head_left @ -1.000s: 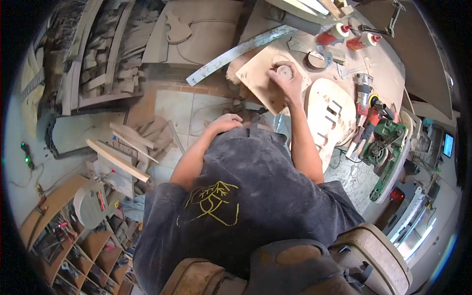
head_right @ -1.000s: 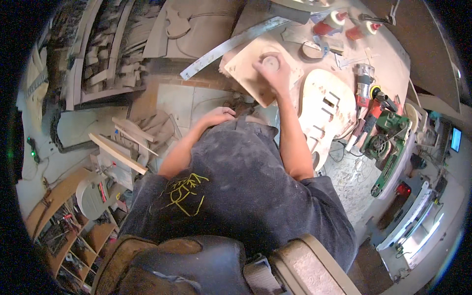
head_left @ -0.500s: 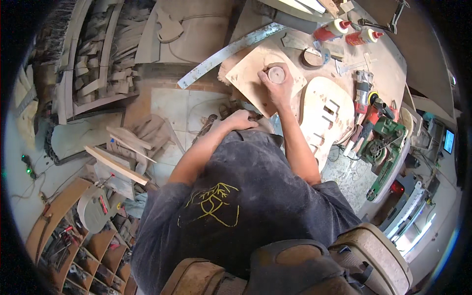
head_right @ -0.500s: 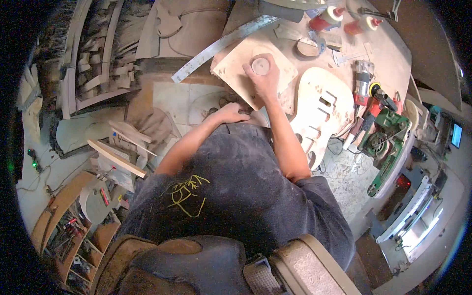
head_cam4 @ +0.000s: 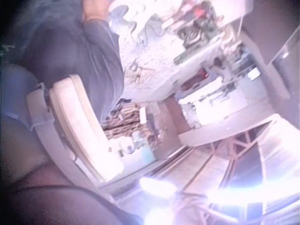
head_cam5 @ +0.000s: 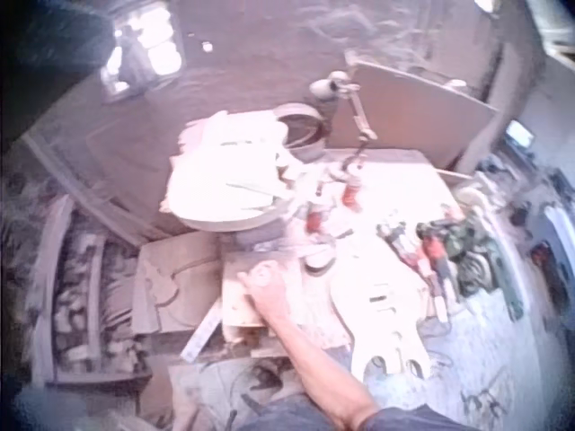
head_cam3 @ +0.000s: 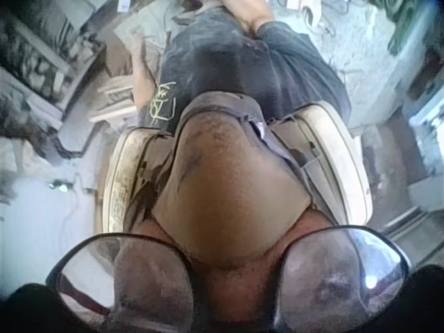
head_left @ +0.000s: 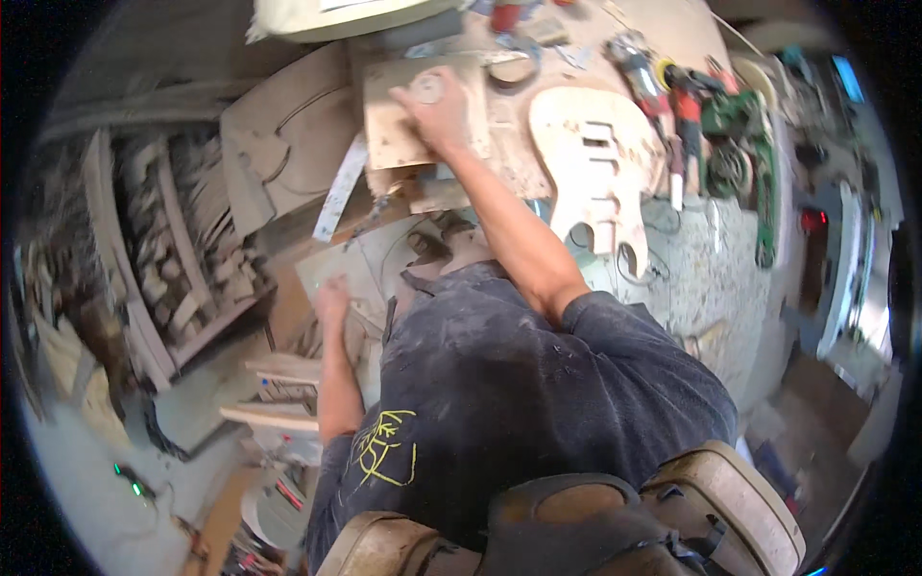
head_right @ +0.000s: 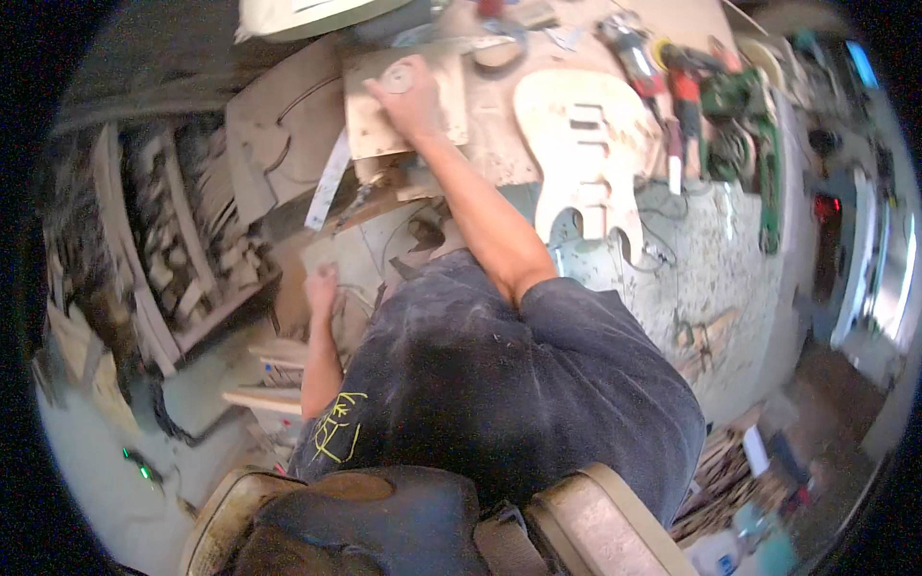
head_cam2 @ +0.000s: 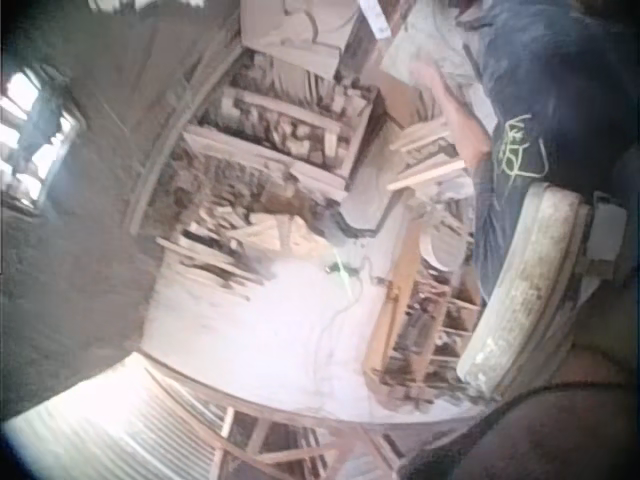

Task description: The person uses an electric orbital sander to smooth the surface and edges of a wooden guitar body on a workbench.

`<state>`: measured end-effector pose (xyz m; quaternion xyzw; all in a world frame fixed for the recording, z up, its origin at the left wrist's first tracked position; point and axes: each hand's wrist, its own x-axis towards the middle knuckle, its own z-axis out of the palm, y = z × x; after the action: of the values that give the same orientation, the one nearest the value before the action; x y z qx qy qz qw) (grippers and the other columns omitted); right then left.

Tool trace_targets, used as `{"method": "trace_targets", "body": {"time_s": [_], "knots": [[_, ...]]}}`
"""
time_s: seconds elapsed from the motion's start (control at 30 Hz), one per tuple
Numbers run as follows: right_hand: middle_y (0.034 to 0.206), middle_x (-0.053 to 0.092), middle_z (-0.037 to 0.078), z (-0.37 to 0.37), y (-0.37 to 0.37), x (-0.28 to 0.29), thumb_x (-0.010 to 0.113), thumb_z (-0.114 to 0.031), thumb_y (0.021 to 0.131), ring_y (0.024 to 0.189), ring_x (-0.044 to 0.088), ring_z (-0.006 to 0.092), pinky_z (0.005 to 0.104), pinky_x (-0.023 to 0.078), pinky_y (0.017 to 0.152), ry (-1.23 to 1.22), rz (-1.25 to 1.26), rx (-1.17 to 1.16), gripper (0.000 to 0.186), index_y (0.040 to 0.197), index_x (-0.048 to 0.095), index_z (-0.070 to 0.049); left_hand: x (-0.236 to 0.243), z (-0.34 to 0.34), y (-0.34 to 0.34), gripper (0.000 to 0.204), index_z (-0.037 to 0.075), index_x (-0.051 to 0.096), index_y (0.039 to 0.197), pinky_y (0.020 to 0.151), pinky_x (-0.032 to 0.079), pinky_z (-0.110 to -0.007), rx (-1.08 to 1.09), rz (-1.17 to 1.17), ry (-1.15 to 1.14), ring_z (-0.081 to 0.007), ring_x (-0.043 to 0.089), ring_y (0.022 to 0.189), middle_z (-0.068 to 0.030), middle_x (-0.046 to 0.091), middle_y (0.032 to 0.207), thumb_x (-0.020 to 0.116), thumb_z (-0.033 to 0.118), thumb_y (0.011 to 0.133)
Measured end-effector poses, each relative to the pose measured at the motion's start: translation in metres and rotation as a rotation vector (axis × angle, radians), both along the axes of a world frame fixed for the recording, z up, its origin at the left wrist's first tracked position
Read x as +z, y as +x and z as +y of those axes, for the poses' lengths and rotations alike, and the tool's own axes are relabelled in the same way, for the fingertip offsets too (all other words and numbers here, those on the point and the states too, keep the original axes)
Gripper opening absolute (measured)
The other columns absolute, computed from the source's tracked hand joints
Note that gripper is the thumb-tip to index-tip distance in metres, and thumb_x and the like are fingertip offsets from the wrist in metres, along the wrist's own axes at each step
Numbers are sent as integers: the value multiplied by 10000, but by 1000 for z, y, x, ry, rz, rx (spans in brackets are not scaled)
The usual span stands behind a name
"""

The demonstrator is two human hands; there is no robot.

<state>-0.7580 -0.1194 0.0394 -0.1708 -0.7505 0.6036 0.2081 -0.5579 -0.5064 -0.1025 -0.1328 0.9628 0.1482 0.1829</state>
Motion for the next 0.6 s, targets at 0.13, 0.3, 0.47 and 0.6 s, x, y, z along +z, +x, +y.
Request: {"method": "trace_targets", "body": {"time_s": [0.13, 0.3, 0.47, 0.6], "knots": [[1257, 630, 189, 26, 42, -6, 875, -405, 775, 1136, 636, 298, 380, 509, 989, 405, 69, 207, 740, 1329, 567, -23, 9, -56, -49, 392, 33, 724, 1122, 862, 516, -547, 80, 118, -77, -441, 670, 1022, -275, 704, 1045, 528, 337, 969], [1280, 639, 204, 61, 146, -6, 790, -327, 879, 1155, 644, 290, 388, 506, 1001, 300, -100, 39, 627, 1370, 568, -7, 1, -116, -138, 441, -29, 704, 968, 798, 491, -524, -23, 271, -14, -458, 674, 890, -290, 691, 921, 532, 376, 986], [1087, 704, 207, 152, 269, -46, 722, -268, 903, 1034, 684, 329, 396, 539, 908, 297, -347, -402, 409, 1200, 663, 7, 19, -55, -174, 452, 24, 720, 1154, 888, 519, -441, -38, 71, 49, -340, 705, 991, -206, 739, 1027, 684, 401, 906], [978, 677, 156, 205, 321, -55, 689, -187, 932, 901, 638, 265, 376, 502, 844, 379, -354, -435, 264, 1088, 673, 25, 31, -4, -138, 628, 20, 613, 1360, 1080, 453, -417, 45, 111, 242, -340, 594, 1280, -212, 631, 1367, 730, 400, 874]]}}
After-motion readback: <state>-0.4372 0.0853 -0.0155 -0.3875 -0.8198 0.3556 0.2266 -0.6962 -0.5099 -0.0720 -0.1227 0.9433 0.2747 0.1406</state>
